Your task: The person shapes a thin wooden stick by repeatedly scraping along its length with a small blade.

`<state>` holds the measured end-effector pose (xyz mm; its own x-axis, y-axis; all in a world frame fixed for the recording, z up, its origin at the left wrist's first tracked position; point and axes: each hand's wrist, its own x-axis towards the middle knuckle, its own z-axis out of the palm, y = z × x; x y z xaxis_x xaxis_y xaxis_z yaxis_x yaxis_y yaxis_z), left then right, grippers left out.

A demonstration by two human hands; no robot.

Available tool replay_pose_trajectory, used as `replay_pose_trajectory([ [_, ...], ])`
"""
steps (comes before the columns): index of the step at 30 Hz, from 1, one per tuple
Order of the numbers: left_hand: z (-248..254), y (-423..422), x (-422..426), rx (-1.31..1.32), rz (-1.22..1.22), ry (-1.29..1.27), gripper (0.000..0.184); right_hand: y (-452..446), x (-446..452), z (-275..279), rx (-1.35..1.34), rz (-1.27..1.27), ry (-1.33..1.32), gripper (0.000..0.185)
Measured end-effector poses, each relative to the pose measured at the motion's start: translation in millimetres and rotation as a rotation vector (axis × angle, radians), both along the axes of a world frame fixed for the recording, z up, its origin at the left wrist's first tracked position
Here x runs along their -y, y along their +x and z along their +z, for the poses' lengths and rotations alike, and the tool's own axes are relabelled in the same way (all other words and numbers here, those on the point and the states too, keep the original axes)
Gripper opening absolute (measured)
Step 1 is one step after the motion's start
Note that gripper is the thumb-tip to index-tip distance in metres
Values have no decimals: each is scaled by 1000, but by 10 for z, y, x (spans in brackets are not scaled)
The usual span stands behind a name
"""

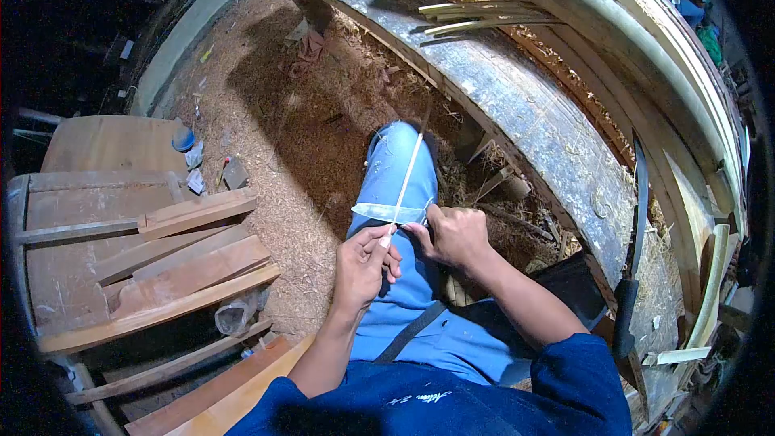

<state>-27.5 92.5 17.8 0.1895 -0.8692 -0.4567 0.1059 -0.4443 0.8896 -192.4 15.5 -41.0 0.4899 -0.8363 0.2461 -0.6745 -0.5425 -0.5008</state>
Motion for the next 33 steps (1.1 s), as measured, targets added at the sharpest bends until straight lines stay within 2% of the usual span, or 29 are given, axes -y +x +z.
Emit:
replay_pose_trajectory([
  [11,48,22,13,-54,3,31,23,-37,85,-39,15,18,8,49],
  [13,69,36,82,-69,-89,131,23,-80,126,-63,82,103,29,46],
  [16,71,35,204,-60,-147,123,25,-64,106,-56,83,116,60,38],
  [20,56,-64,164,122,-189,49,27,-66,104,-160,155,75,-56,41],
  [27,219,-30,81,142,-151,113,30,1,68,-334,97,60,-123,47],
  [28,284,-36,14,146,-151,114,30,9,138,-495,101,60,-122,47],
  [29,422,-65,-62,167,-193,148,29,3,282,-738,332,-89,34,48],
  [30,507,-78,-145,189,-233,179,28,5,387,-676,562,-237,190,50],
  [31,523,-63,-252,151,-224,190,28,-107,380,-597,554,-193,314,50],
  [32,553,-14,-308,156,-225,193,28,-76,381,-633,560,-194,316,50],
  [33,588,45,-378,114,-202,230,28,-60,340,-715,444,-222,428,50],
])
